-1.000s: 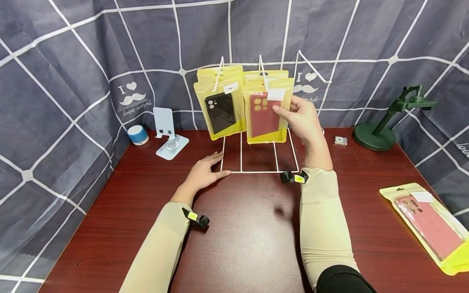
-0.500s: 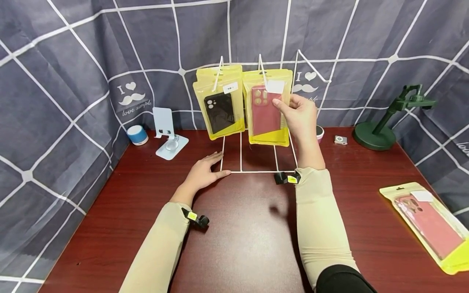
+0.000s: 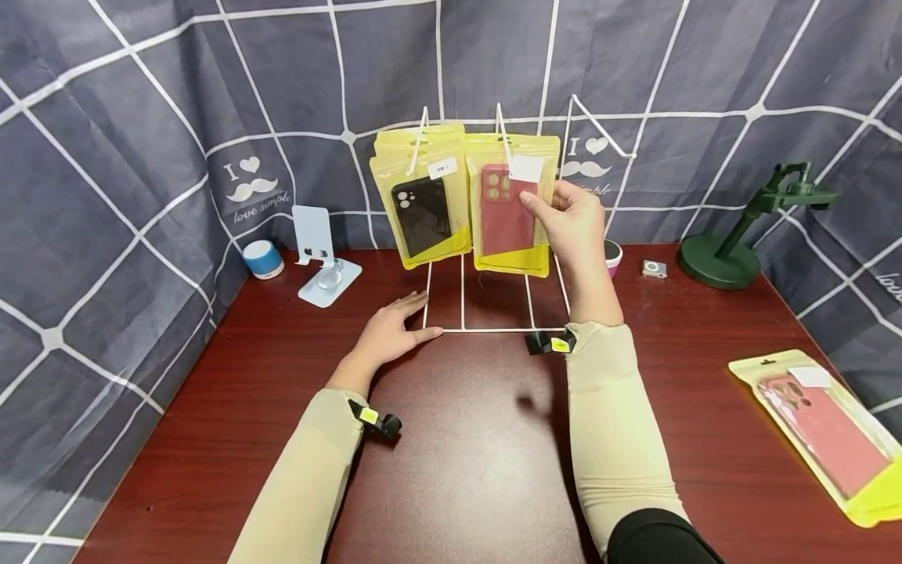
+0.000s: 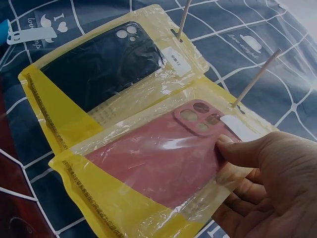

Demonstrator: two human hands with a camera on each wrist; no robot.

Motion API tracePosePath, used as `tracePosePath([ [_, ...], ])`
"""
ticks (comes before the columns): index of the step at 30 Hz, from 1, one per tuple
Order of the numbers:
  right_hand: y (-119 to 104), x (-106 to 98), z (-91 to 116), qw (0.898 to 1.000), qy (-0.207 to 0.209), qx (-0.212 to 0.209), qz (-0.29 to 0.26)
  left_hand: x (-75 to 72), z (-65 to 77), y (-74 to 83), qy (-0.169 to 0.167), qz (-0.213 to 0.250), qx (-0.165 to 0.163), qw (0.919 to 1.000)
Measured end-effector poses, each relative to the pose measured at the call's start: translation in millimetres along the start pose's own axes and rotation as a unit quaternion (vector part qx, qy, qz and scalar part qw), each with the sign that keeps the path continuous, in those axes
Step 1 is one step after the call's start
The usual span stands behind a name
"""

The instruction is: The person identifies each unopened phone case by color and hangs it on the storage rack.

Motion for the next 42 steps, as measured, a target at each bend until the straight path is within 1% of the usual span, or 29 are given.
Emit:
tracePosePath([
  [8,0,1,-1,1.0,-0.009,0.004,-0.012,-2.1,-0.5,1.2,0.004,-0.002,0.003,1.0],
  [13,-1,-1,0,1.0,-0.013,-0.004,0.006,-2.2,1.0,2.2,-0.002,0.001,0.002,1.0],
  [16,-2,-4,0,1.0,-0.011,-0.007,0.015,-2.7,0.8,2.9,0.0,0.001,0.003,1.0],
  [21,-3,-8,1,1.0,-0.008,-0.003,0.011,-2.2,0.5,2.9,0.002,0.003,0.002,1.0],
  [27,-8,-13,1,1.0,-0.004,-0.013,0.007,-0.7,1.0,1.2,0.002,0.003,0.0,1.0],
  [32,-11,-17,2,1.0,0.004,-0.018,0.01,-0.5,-0.2,1.1,0.006,0.004,0.004,1.0],
  [42,-17,-19,2,0.998,0.007,-0.035,-0.042,-1.6,0.9,2.3,0.007,0.006,0.002,1.0],
])
Point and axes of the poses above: each hand's wrist, its own z-axis away from the middle knuckle, its own x-axis out of the palm, y = z × x, the point moved 8 cm from there along -z, towards the middle knuckle, and after that the axes turned 15 degrees about -z, right-handed, at the moved point
